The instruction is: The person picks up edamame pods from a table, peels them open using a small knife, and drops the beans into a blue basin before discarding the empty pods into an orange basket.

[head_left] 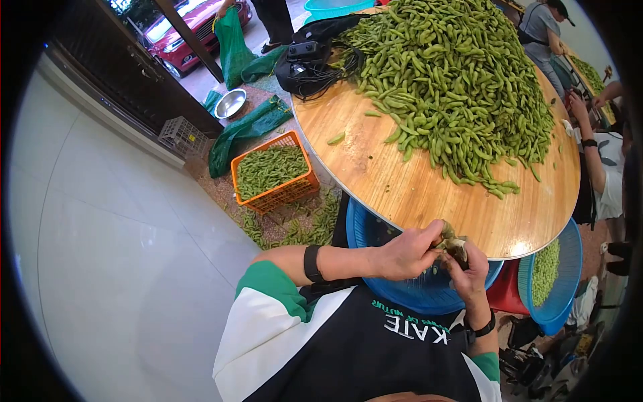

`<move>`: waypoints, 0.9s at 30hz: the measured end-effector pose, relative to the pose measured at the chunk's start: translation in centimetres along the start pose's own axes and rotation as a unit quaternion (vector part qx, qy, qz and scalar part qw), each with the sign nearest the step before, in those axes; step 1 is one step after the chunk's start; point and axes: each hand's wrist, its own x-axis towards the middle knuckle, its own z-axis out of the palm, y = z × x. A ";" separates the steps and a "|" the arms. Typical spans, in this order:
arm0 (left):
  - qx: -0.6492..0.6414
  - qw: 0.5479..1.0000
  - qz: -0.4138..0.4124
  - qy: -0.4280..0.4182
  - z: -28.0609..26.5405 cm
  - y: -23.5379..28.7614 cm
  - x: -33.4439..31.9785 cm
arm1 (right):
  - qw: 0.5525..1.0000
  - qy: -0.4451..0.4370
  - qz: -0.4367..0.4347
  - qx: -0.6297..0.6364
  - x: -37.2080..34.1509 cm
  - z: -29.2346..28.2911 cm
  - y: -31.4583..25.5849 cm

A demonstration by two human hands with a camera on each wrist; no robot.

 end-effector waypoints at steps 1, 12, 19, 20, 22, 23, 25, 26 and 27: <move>-0.018 1.000 0.001 -0.002 -0.1 0.2 0.1 | 1.000 -0.001 0.000 0.000 0.1 0.1 0.0; -0.032 0.999 -0.036 0.012 0.5 -0.1 0.3 | 0.983 0.029 -0.078 -0.162 0.1 0.7 -0.3; 0.065 0.996 0.038 0.056 -1.0 0.6 -0.3 | 0.994 0.032 -0.025 -0.102 0.1 0.6 -0.4; 0.114 0.986 0.050 0.107 -2.1 0.5 -0.4 | 0.994 0.032 -0.017 -0.103 0.0 0.6 -0.6; 0.228 0.952 0.078 0.187 -5.0 -0.1 -0.3 | 0.997 -0.028 -0.010 -0.067 0.2 0.4 -0.9; 0.232 0.950 0.049 0.204 -6.8 -0.3 -0.4 | 0.997 -0.056 -0.013 -0.059 -0.1 0.2 -0.3; 0.336 0.910 0.014 0.244 -10.7 -2.7 -1.1 | 0.996 -0.073 -0.043 -0.042 0.1 0.1 -0.1; 0.391 0.875 0.022 0.285 -12.7 -3.4 -1.0 | 0.993 -0.092 -0.076 -0.026 0.1 0.1 -0.1; 0.399 0.857 0.033 0.325 -14.4 -3.9 -0.7 | 0.993 -0.090 -0.075 -0.026 0.0 0.1 -0.2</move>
